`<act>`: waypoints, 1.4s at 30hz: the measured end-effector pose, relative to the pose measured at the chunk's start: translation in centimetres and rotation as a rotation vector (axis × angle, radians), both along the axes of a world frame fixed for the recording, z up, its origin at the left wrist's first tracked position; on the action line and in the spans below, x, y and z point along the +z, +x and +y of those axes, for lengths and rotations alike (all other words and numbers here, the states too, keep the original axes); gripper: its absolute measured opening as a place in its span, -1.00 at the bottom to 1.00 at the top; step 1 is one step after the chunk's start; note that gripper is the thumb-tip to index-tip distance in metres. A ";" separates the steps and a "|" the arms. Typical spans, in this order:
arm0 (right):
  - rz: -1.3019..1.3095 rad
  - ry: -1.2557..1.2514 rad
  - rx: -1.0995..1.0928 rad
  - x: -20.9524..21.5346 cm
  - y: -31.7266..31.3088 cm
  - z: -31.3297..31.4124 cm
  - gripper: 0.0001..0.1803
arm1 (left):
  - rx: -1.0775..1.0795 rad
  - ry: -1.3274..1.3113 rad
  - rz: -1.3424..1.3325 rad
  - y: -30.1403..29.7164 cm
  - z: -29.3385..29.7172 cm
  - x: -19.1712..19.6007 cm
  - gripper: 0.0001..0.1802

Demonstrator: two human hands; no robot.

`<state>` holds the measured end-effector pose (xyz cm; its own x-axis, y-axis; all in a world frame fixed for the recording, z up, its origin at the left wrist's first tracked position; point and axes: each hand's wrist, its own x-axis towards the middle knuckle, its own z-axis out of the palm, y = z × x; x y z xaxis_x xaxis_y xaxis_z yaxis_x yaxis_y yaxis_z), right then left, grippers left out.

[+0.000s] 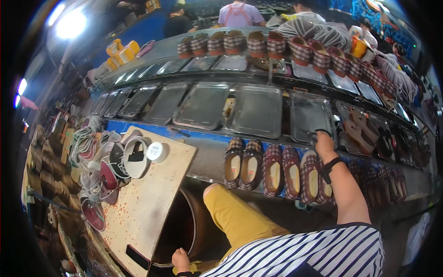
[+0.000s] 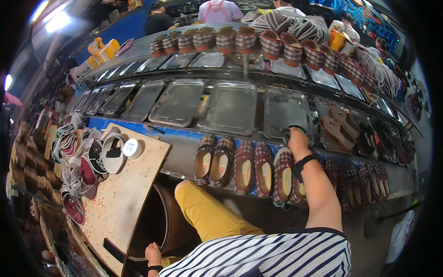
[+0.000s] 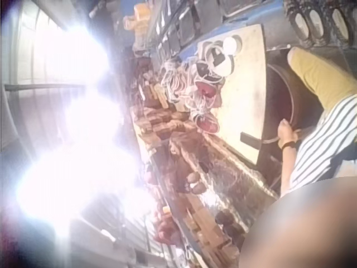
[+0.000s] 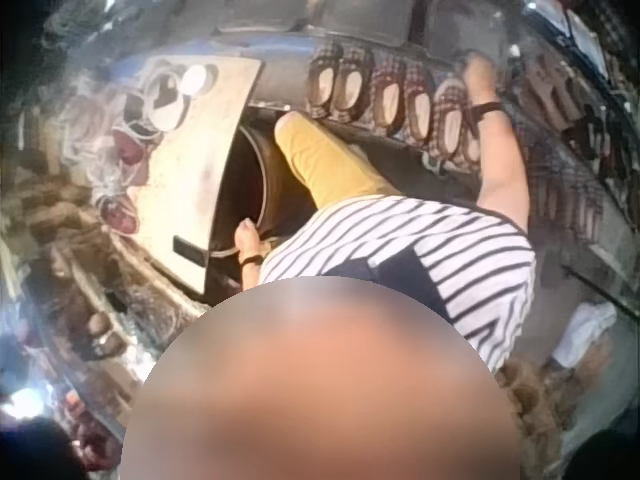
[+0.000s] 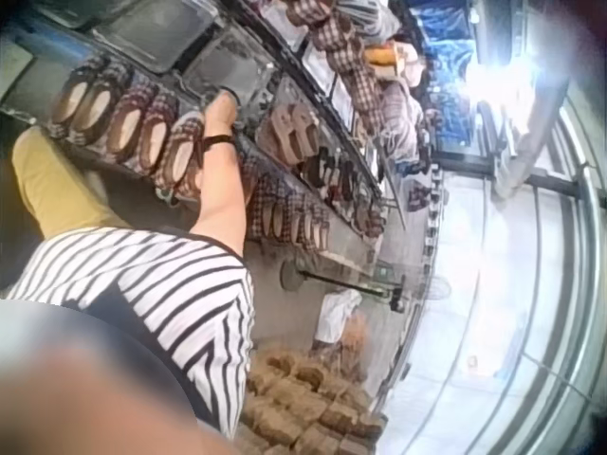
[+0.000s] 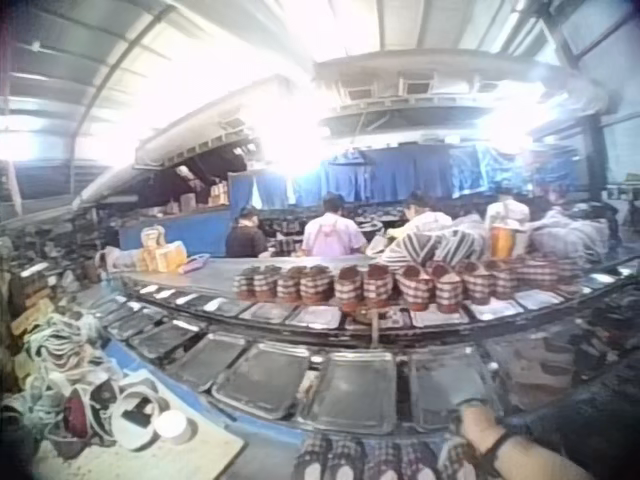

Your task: Trimming excess material from manufactured shoes using scissors.

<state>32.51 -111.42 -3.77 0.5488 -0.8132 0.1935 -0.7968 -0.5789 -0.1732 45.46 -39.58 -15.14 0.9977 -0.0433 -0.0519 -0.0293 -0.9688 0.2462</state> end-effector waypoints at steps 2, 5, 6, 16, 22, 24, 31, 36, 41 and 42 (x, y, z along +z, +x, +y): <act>0.025 0.059 -0.148 1.0 -3.5 -3.0 -0.63 | -0.003 0.025 0.033 0.0 0.2 -0.1 -0.60; 0.065 0.057 -0.378 1.3 -9.4 -7.5 -0.59 | -0.023 0.057 0.063 0.5 -0.5 0.2 -0.59; 0.049 0.039 -0.415 0.9 -11.2 -8.6 -0.59 | -0.042 0.040 0.088 0.4 -0.7 0.8 -0.59; 0.149 -0.255 -0.492 -1.9 -24.1 -16.3 -0.75 | -0.093 0.072 0.090 1.1 1.1 -1.3 -0.61; 0.320 -0.356 -0.468 -3.1 -26.2 -18.2 -0.80 | -0.119 0.139 0.077 1.6 1.2 -2.3 -0.62; 0.310 -0.451 -0.404 -3.4 -25.4 -19.3 -0.80 | -0.115 0.198 0.073 1.7 1.5 -2.4 -0.60; 0.233 -0.283 -0.340 -6.8 -26.5 -25.5 -0.76 | -0.001 0.200 0.117 0.7 1.1 -2.1 -0.61; 0.030 -0.147 -0.413 -9.0 -28.4 -28.4 -0.64 | 0.043 0.104 0.087 0.4 -1.5 -2.0 -0.61; -0.418 0.190 -0.399 -4.2 -23.2 -27.4 -0.44 | 0.055 0.058 0.014 -0.8 -1.7 -0.2 -0.62; -0.424 0.252 -0.397 -3.6 -22.6 -26.6 -0.43 | 0.076 0.074 0.030 -1.0 -1.4 -0.3 -0.63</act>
<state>9.95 -138.04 -7.33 0.1140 -0.9881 0.1035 -0.7749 -0.1537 -0.6132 44.48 -40.97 -15.47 0.9959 0.0371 -0.0820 0.0509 -0.9836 0.1732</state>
